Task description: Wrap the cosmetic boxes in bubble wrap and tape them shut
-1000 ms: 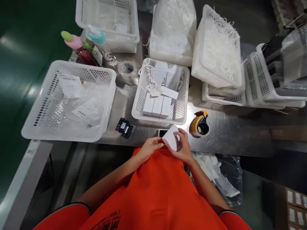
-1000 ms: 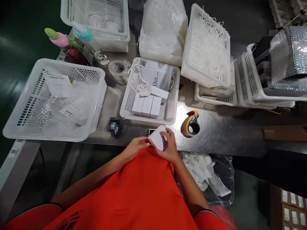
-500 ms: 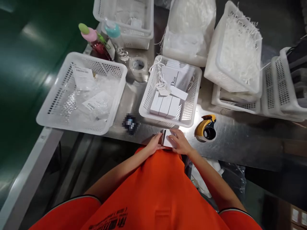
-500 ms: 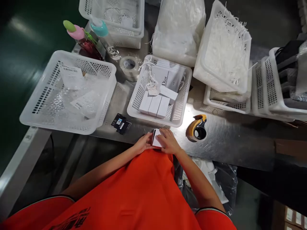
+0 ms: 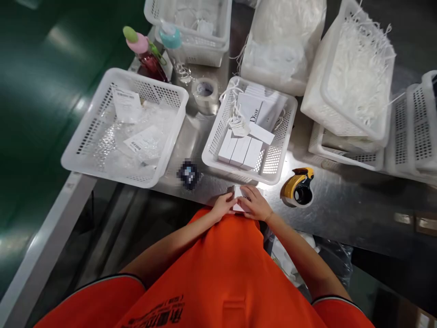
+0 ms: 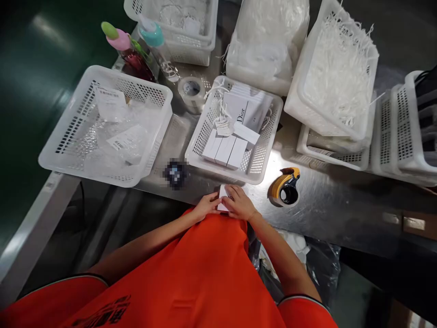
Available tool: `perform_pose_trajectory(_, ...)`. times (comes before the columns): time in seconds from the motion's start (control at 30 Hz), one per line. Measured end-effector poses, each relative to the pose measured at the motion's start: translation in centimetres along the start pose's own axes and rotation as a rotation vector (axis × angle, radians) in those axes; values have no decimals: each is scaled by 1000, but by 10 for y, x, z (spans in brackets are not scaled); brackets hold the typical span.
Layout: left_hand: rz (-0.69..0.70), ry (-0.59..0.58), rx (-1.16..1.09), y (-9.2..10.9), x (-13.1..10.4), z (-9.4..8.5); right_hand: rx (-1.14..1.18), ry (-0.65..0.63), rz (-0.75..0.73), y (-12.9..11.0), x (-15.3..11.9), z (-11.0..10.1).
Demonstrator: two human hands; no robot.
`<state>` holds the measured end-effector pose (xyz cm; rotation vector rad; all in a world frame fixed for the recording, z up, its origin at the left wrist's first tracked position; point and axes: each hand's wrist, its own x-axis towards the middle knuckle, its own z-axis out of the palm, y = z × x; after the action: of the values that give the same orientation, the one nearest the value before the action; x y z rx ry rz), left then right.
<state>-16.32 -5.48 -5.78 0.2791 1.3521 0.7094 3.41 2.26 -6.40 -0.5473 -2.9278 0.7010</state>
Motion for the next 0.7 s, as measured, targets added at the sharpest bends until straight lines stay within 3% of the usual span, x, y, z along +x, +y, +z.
perform_pose_trajectory(0.2, -44, 110, 244, 2, 2, 3, 37, 55, 32, 7, 5, 7)
perform_pose_trajectory(0.47, 16, 169, 475, -1, 14, 1, 35, -19, 60, 12, 6, 12)
perform_pose_trajectory(0.7, 116, 85, 436, 0, 14, -1, -42, -98, 181, -9, 11, 2)
